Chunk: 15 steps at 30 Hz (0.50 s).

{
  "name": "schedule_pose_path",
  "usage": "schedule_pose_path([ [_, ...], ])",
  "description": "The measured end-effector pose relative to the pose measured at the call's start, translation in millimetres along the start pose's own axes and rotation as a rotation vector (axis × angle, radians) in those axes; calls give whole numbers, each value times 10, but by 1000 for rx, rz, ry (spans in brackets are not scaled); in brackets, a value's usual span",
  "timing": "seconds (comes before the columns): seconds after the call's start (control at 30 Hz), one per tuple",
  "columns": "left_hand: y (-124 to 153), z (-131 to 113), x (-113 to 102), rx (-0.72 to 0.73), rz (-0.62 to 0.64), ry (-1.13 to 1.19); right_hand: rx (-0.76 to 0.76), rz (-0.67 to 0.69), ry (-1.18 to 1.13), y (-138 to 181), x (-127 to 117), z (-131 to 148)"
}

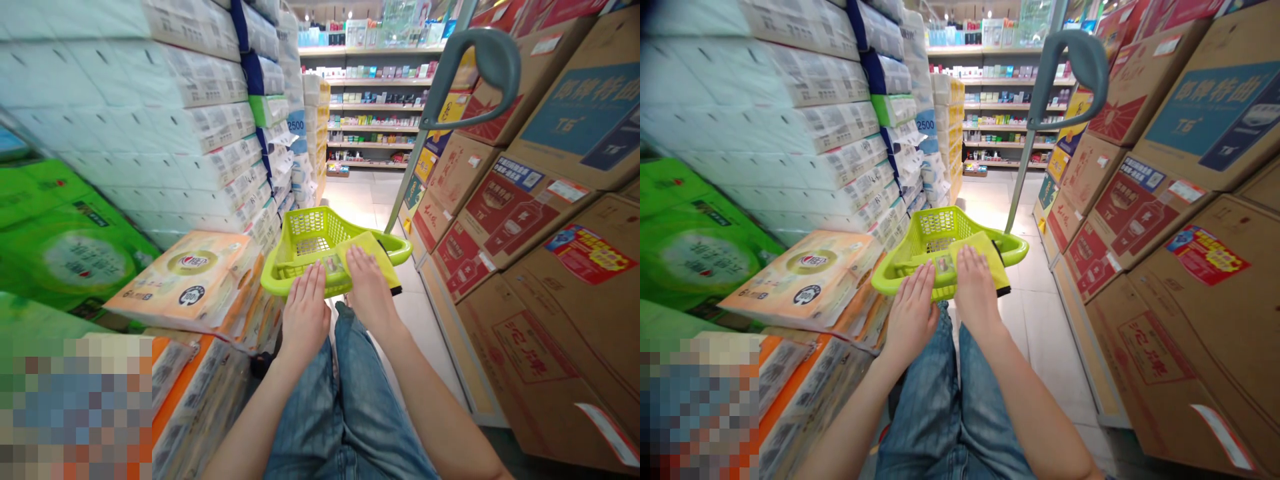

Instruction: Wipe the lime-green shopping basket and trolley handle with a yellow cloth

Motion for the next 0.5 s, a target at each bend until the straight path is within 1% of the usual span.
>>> schedule_pose_path([
  [0.07, 9, 10, 3, 10, 5, -2, -121, 36, -47, 0, 62, 212],
  [0.1, 13, 15, 4, 14, 9, -5, -163, 49, -76, 5, 67, 241],
  [0.17, 20, 22, 4, 22, 17, -15, -180, 52, -119, 19, 22, 123],
  [0.23, 24, 21, 0, 24, 17, -26, -101, 29, -127, 27, -66, -157],
  [0.3, 26, 14, -6, 26, 6, -33, 32, -3, -98, 34, -150, -436],
  [0.37, 26, 6, -12, 23, -9, -30, 140, -25, -47, 39, -181, -551],
  [0.43, 26, 3, -15, 20, -24, -22, 172, -48, 6, 32, -155, -440],
  [0.5, 28, 6, -15, 20, -34, -13, 120, -67, 29, 15, -84, -168],
])
Point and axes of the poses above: each hand's wrist, its own y-axis away from the middle knuckle, its own x-axis out of the palm, z = x × y, the point moved 6 cm from there along -y, towards the middle knuckle, and after that the axes turned 7 degrees about -x, right-handed, at the moved point
